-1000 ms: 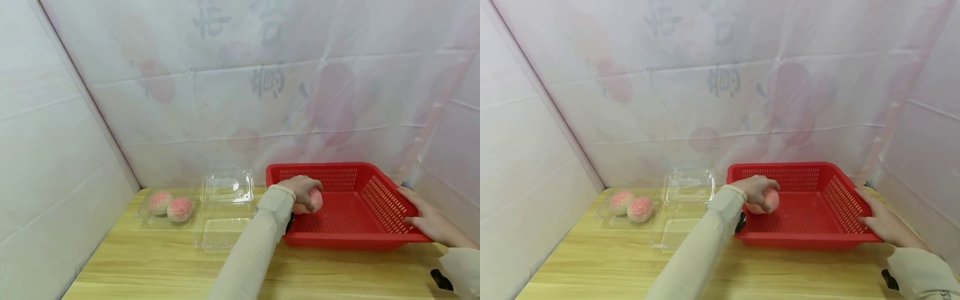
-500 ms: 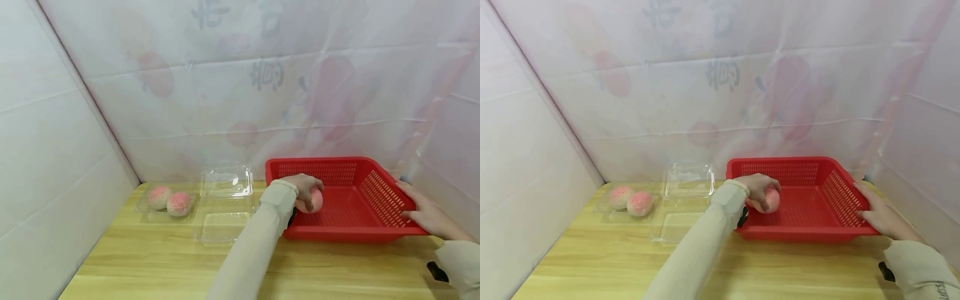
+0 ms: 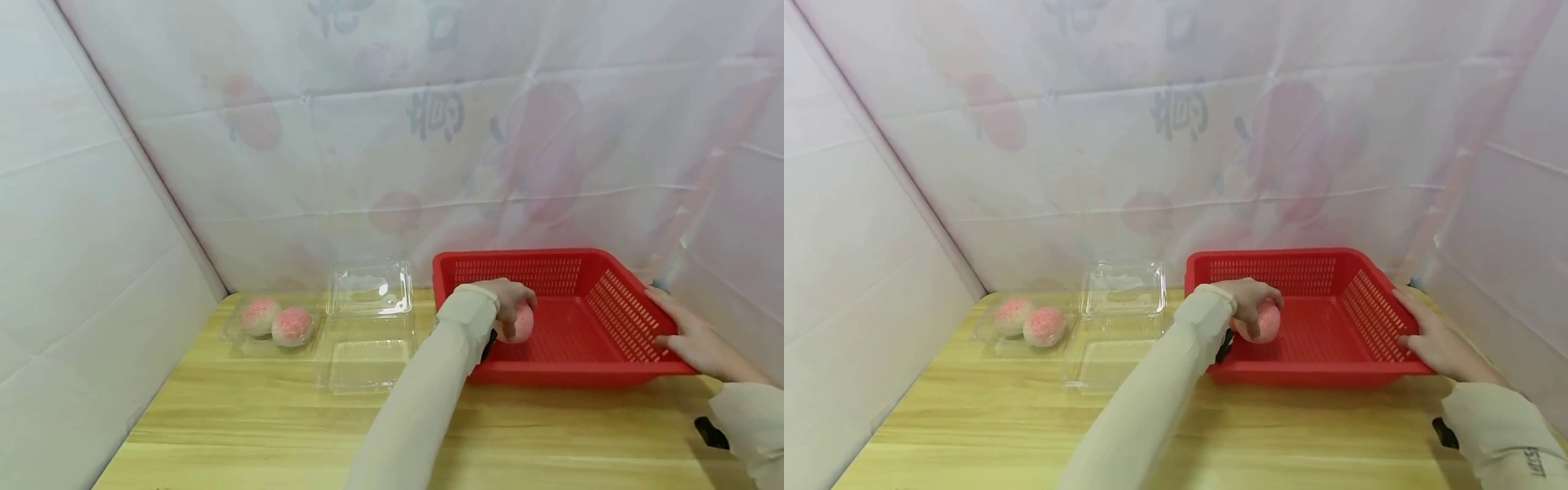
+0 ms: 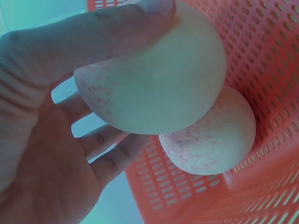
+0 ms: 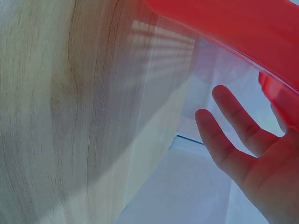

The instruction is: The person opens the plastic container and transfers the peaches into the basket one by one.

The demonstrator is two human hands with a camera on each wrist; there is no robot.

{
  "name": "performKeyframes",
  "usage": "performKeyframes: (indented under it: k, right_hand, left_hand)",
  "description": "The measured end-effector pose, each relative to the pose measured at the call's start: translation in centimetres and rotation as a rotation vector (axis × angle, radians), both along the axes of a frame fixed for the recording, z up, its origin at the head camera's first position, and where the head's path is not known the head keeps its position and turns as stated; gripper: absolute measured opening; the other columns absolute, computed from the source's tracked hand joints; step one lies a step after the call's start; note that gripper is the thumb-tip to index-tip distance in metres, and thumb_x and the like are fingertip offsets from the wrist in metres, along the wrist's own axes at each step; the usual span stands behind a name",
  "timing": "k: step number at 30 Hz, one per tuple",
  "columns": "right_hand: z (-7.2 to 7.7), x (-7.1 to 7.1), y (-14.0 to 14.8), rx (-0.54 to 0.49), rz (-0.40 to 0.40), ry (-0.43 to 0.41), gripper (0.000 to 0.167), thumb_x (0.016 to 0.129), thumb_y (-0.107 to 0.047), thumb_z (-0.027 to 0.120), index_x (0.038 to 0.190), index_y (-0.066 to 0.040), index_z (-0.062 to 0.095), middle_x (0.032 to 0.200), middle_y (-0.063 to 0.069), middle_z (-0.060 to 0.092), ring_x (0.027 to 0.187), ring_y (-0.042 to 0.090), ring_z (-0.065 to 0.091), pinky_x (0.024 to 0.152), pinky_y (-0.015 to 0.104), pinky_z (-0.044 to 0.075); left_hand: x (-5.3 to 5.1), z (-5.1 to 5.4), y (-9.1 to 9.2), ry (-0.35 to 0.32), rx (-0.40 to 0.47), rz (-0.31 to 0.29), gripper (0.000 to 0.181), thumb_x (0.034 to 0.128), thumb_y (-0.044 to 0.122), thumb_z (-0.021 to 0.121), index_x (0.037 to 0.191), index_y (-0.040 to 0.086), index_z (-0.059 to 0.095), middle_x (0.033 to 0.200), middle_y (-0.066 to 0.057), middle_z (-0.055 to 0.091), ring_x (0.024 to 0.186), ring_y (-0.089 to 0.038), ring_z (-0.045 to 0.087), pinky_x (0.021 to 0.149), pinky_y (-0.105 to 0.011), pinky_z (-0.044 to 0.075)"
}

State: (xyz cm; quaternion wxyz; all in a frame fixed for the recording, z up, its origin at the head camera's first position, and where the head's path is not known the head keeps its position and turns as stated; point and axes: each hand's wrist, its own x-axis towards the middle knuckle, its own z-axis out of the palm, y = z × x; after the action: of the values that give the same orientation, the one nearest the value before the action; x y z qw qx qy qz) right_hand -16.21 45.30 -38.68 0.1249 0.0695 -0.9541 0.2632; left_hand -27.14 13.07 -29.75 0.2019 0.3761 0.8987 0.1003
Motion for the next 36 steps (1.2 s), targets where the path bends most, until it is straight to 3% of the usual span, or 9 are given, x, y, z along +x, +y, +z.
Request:
performKeyframes:
  k: [5,10,17,20,24,29,34,36]
  right_hand:
    - [0.1,0.3,-0.1,-0.002,-0.003,-0.001,0.078,0.087,0.016,0.051,0.154,0.012,0.012,0.157,0.042,0.003,0.137,0.068,0.009,0.112,0.073,0.001]
    - [-0.1,0.5,-0.3,-0.007,0.025,0.019,0.079,0.087,0.017,0.051,0.155,0.011,0.012,0.159,0.040,0.001,0.141,0.064,0.003,0.115,0.065,-0.004]
    - [0.1,0.3,-0.5,-0.015,0.006,-0.017,0.078,0.087,0.015,0.051,0.155,0.011,0.013,0.158,0.041,0.004,0.138,0.068,0.008,0.109,0.079,0.001]
    - [0.2,0.4,-0.6,-0.013,0.010,-0.009,0.077,0.087,0.016,0.051,0.155,0.012,0.013,0.157,0.042,0.005,0.137,0.068,0.008,0.109,0.079,0.000]
    - [0.3,0.7,-0.8,-0.009,0.018,0.016,0.076,0.086,0.018,0.050,0.153,0.014,0.013,0.157,0.043,0.005,0.139,0.067,0.007,0.113,0.072,-0.004]
    - [0.3,1.0,-0.9,-0.002,0.011,0.007,0.076,0.086,0.018,0.049,0.153,0.015,0.013,0.156,0.044,0.004,0.139,0.067,0.006,0.112,0.074,-0.005]
    - [0.3,1.0,-1.1,0.004,0.013,0.005,0.077,0.086,0.017,0.050,0.154,0.014,0.013,0.157,0.043,0.004,0.140,0.065,0.005,0.112,0.073,-0.003]
    - [0.3,0.9,-1.2,0.007,0.012,0.004,0.078,0.087,0.017,0.050,0.154,0.013,0.012,0.157,0.043,0.004,0.140,0.065,0.006,0.112,0.074,-0.003]
  left_hand:
    - [0.0,-0.1,0.8,0.008,0.000,-0.005,0.064,0.0846,0.017,0.083,0.140,0.036,0.058,0.128,0.015,0.054,0.106,-0.004,0.047,0.069,-0.019,0.050]
    - [-0.5,-0.8,1.6,0.003,-0.003,-0.012,0.064,0.0853,0.018,0.082,0.141,0.037,0.057,0.131,0.017,0.053,0.109,-0.002,0.047,0.069,-0.018,0.050]
    - [-1.8,-1.9,2.2,0.002,0.033,-0.035,0.057,0.0874,0.018,0.081,0.138,0.036,0.063,0.138,0.016,0.054,0.113,-0.004,0.049,0.076,-0.020,0.049]
    - [-2.0,-2.1,2.4,0.012,0.054,-0.040,0.056,0.0872,0.018,0.081,0.137,0.035,0.064,0.136,0.016,0.055,0.113,-0.004,0.048,0.077,-0.019,0.048]
    - [-1.7,-1.9,2.5,0.027,0.065,-0.028,0.055,0.0880,0.021,0.081,0.138,0.036,0.063,0.134,0.015,0.055,0.112,-0.004,0.047,0.076,-0.020,0.048]
    - [-1.0,-2.3,2.5,0.059,0.032,-0.007,0.056,0.0891,0.026,0.079,0.140,0.040,0.060,0.137,0.016,0.053,0.116,-0.007,0.042,0.079,-0.026,0.049]
    - [-0.6,-3.0,2.0,0.091,-0.043,0.017,0.060,0.0892,0.027,0.079,0.142,0.045,0.057,0.143,0.019,0.050,0.126,-0.007,0.043,0.091,-0.030,0.046]
    - [-0.5,-3.2,1.5,0.062,-0.014,0.071,0.050,0.0925,0.027,0.075,0.139,0.041,0.062,0.142,0.016,0.053,0.129,-0.009,0.045,0.099,-0.030,0.044]
